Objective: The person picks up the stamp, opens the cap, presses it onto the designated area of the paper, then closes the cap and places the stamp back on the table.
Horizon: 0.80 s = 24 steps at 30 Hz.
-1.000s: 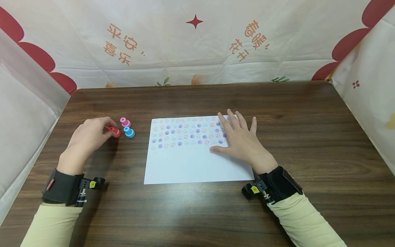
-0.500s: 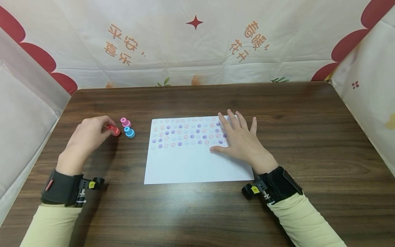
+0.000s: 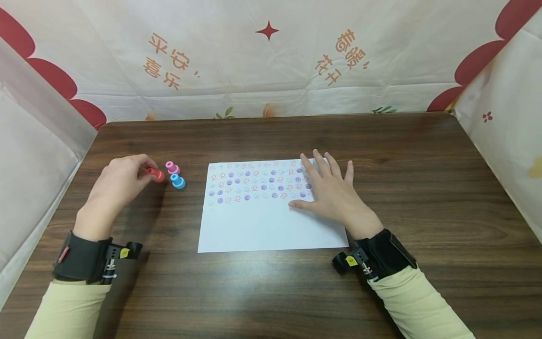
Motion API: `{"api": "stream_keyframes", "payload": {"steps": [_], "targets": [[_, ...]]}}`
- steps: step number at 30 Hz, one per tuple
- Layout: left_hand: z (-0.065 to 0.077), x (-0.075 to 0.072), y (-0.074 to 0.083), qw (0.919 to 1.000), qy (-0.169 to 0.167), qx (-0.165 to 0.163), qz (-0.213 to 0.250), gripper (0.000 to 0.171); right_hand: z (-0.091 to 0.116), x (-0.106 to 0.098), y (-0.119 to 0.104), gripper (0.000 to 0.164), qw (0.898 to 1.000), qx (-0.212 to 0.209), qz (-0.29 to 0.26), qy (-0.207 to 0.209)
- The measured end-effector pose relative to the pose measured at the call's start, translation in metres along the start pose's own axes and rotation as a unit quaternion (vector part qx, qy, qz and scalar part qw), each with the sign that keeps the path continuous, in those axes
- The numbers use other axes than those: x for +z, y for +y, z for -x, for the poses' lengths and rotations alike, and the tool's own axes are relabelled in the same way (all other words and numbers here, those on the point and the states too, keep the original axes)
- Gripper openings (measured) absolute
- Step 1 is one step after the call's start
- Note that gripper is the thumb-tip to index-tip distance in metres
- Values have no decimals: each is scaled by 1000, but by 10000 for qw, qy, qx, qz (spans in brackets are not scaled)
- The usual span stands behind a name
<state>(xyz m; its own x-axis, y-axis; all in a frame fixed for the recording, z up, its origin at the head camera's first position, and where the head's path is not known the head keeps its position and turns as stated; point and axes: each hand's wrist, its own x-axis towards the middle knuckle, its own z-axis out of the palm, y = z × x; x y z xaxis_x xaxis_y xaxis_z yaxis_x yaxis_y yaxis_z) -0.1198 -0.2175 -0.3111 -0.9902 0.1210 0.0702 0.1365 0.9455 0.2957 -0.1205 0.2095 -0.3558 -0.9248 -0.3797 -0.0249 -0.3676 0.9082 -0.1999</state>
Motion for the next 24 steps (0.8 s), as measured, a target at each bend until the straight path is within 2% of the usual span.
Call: {"api": "stream_keyframes", "payload": {"steps": [24], "targets": [[1, -4, 17, 9991, 314, 247, 105, 25, 1, -2, 0, 110, 9999, -24, -46, 109]]}}
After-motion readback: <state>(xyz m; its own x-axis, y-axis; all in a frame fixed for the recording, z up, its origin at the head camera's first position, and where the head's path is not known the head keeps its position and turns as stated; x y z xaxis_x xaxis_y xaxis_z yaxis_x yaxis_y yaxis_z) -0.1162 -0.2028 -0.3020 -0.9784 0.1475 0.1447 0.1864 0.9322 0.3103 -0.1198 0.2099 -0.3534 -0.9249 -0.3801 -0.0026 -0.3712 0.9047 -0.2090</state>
